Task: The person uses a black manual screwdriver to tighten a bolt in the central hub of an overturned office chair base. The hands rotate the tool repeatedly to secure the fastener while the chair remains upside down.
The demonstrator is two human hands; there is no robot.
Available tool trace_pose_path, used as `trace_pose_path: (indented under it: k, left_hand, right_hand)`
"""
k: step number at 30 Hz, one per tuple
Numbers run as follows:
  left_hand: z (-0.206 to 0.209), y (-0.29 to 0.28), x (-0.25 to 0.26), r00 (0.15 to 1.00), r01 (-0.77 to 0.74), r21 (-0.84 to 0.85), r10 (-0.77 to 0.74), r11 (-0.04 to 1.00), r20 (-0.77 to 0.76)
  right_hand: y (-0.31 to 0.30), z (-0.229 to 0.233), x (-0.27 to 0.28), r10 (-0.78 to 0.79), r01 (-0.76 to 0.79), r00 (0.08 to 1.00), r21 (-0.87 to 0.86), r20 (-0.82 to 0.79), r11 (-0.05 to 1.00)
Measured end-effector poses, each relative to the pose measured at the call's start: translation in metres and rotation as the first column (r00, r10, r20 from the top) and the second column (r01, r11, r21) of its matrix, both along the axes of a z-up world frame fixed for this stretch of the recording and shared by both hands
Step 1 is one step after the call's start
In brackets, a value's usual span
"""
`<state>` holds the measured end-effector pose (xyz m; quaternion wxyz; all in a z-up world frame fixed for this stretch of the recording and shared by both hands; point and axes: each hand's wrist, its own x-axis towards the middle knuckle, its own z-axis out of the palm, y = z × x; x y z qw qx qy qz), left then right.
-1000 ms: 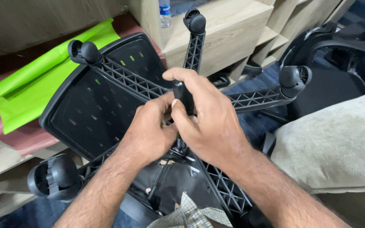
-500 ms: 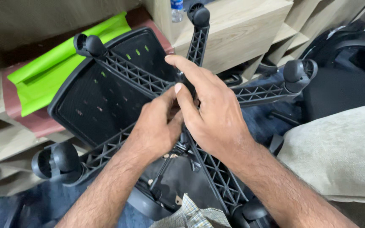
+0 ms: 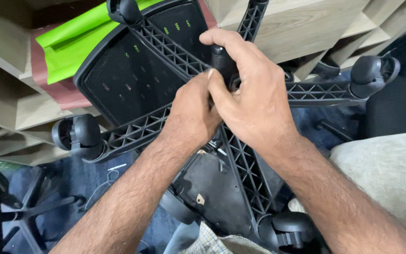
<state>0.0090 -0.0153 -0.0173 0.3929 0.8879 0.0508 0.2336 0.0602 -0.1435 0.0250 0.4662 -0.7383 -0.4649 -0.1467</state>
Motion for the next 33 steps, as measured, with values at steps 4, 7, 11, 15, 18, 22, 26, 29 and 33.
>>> trace_pose_path:
  k: [4,7,11,15,18,22,26,29,33]
  left_hand:
    - [-0.003,0.005,-0.006,0.991,0.112,-0.146,-0.122,0.983,-0.058]
    - [0.008,0.012,-0.012,0.969,0.191,-0.271,-0.225,0.943,-0.099]
    - [0.015,0.009,-0.005,0.977,0.155,-0.236,-0.185,0.959,-0.111]
    - [0.015,0.008,0.001,0.990,0.041,-0.177,-0.064,0.983,-0.123]
    - [0.012,0.013,0.007,0.982,0.064,-0.146,-0.088,0.987,-0.167]
    - [0.006,0.022,0.004,0.924,0.358,-0.314,-0.381,0.879,-0.013]
    - [0.007,0.029,0.002,0.887,0.418,-0.348,-0.459,0.839,-0.041]
    - [0.006,0.024,0.008,0.935,0.327,-0.265,-0.352,0.907,-0.052]
    - [0.005,0.016,0.015,0.956,0.258,-0.276,-0.285,0.926,-0.063]
  right_hand:
    - [0.000,-0.002,-0.002,-0.024,0.025,1.000,0.014,-0.016,1.000]
    - [-0.002,0.001,-0.004,-0.023,0.027,0.987,0.020,-0.160,0.999]
    - [-0.003,0.005,-0.001,-0.067,0.067,0.993,-0.007,-0.099,0.998]
    - [0.001,0.005,-0.005,-0.155,0.156,0.988,-0.044,0.021,0.987]
    - [0.007,0.005,-0.010,-0.187,0.185,0.982,-0.058,-0.015,0.981]
    - [0.010,0.008,-0.015,-0.217,0.213,0.974,-0.070,-0.063,0.975]
    - [0.013,0.011,-0.025,-0.378,0.337,0.896,-0.198,-0.233,0.920]
    - [0.016,0.010,-0.027,-0.393,0.391,0.919,-0.111,-0.002,0.914]
    - [0.013,0.005,-0.026,-0.476,0.471,0.879,-0.142,-0.003,0.871]
